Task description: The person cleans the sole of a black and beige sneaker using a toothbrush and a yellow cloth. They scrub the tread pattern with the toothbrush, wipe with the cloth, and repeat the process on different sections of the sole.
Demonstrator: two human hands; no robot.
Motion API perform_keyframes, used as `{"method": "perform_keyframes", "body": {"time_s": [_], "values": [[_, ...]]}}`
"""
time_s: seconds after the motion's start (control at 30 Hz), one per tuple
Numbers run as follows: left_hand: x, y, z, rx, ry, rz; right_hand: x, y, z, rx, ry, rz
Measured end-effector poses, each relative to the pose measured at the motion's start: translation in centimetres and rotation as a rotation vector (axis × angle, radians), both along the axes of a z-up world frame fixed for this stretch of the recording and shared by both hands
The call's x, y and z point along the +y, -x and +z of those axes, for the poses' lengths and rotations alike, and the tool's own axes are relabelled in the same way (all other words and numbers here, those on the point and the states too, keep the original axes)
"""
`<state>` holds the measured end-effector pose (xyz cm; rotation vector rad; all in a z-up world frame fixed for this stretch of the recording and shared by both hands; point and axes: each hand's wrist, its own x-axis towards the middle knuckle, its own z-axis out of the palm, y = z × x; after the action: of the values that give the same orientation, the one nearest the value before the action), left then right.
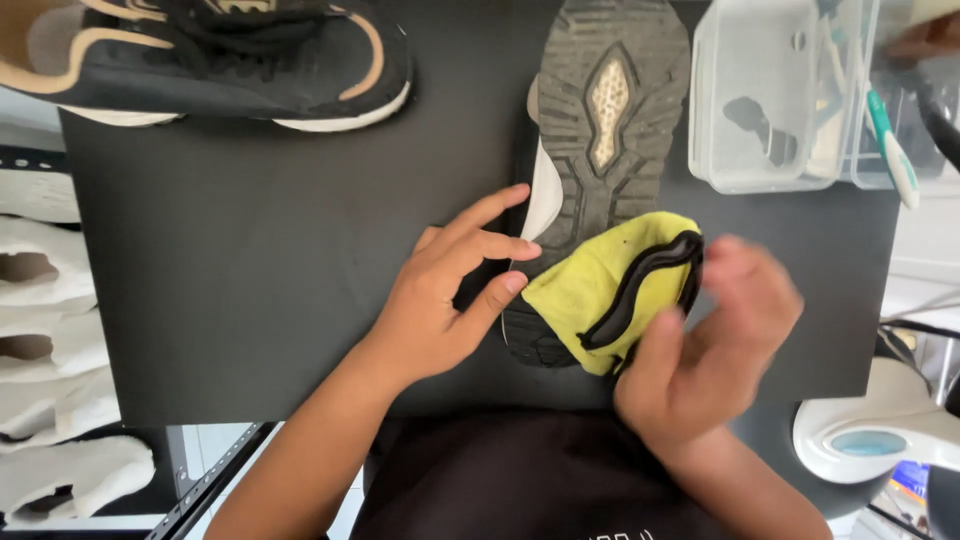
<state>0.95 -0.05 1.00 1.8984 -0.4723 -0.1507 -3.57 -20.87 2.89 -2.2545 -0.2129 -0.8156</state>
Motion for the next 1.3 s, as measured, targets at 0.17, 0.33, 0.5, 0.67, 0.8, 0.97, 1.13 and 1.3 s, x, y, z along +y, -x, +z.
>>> {"method": "perform_keyframes", "body": {"time_s": [0.17,0.33,0.5,0.67,0.8,0.97,1.13,1.3], "values": [[0.0,0.0,0.2,-0.002,-0.030,0.001,-0.4,1.9,-1.9,0.236,0.431,0.039],[-0.1,-0.1,0.1,-0.009,-0.020,-0.012,-5.0,1.8,-1.1,0.019,0.558,0.338],[0.2,0.0,-0.3,-0.019,-0.010,-0.032,-5.9,0.0,2.4,0.054,0.293,0.399],[0.3,0.0,0.1,0.006,0.005,-0.036,-0.9,-0.3,0.6,0.072,0.376,0.514],[0.1,-0.1,-0.1,0.003,-0.005,-0.049,-3.2,0.0,1.6,0.360,0.089,0.950],[-0.3,0.1,-0.4,-0.001,-0.051,-0.038,-10.2,1.2,1.4,0.389,0.052,0.396],[-0.6,0.7,-0.7,-0.088,0.057,0.042,-14.5,1.7,-1.4,0.268,0.229,-0.075],[-0.7,1.2,-0.9,-0.076,0.014,0.098,-16.0,1.7,-4.2,0.240,0.539,-0.250]]}}
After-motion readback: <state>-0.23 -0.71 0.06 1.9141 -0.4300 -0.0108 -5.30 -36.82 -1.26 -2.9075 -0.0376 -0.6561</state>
